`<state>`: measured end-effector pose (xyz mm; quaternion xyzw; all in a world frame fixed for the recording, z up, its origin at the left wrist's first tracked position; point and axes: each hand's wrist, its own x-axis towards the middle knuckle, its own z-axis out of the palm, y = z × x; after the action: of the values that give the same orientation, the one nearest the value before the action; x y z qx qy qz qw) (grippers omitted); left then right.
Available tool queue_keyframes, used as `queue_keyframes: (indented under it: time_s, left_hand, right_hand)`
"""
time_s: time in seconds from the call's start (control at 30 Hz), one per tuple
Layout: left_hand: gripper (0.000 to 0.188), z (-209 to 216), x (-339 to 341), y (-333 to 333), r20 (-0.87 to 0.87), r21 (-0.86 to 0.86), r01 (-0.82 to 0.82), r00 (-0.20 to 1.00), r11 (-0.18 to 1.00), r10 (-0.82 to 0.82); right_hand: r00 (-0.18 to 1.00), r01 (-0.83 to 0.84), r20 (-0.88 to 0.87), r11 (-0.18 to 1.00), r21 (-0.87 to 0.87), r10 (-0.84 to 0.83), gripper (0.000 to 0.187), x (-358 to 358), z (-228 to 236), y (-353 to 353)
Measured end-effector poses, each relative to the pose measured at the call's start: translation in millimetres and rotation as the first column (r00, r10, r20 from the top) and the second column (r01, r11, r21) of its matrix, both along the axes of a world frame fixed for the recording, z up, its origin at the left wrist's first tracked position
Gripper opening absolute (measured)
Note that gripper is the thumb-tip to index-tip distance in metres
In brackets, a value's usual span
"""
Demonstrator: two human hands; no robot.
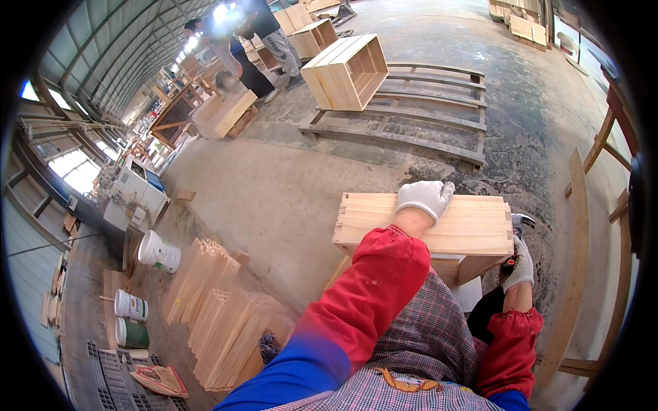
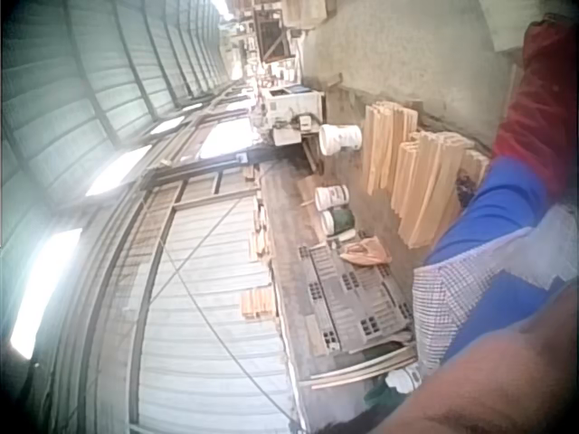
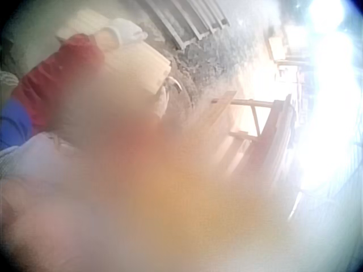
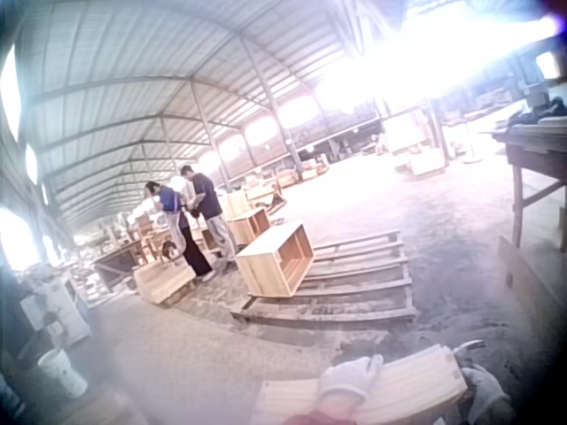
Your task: The person assembles a wood box by using a hammer to tap wood panels into place and then assembles another piece of wood furniture using a rubber mallet.
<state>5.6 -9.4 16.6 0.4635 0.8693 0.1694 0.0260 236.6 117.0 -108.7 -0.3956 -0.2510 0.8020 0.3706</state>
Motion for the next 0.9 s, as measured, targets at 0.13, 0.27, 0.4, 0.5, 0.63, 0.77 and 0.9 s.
queue_keyframes:
  time_s: [0.13,0.27,0.4,0.5,0.63,0.77,0.9]
  left_hand:
    - [0.045,2,1,0,0.006,-0.001,0.002,1.000,1.000,-0.002]
    - [0.046,2,1,-1,0.010,-0.004,0.001,1.000,1.000,-0.001]
    - [0.046,0,-1,-1,0.006,-0.004,0.006,1.000,1.000,-0.006]
    - [0.047,-1,1,-1,0.005,-0.002,-0.008,1.000,1.000,0.008]
    - [0.047,2,3,-1,0.008,-0.005,-0.008,1.000,1.000,0.008]
    - [0.046,-2,0,0,0.003,-0.001,-0.013,1.000,1.000,0.013]
    - [0.045,0,0,-1,-0.005,0.017,-0.024,1.000,1.000,0.024]
  right_hand:
    - [1.000,-0.005,-0.009,1.000,0.008,0.005,0.018,0,6,-3]
    - [1.000,-0.013,-0.013,1.000,0.012,0.013,0.018,-1,11,-7]
    - [1.000,-0.024,-0.013,1.000,0.013,0.025,0.017,-2,14,-9]
    - [1.000,-0.026,-0.017,1.000,0.014,0.026,0.017,-1,17,-10]
    - [0.999,-0.033,-0.018,0.999,0.023,0.034,0.017,-1,22,-13]
    - [0.999,-0.047,-0.019,0.998,0.037,0.048,0.017,-3,29,-17]
    - [0.999,-0.036,-0.029,0.999,0.022,0.037,0.017,-6,31,-19]
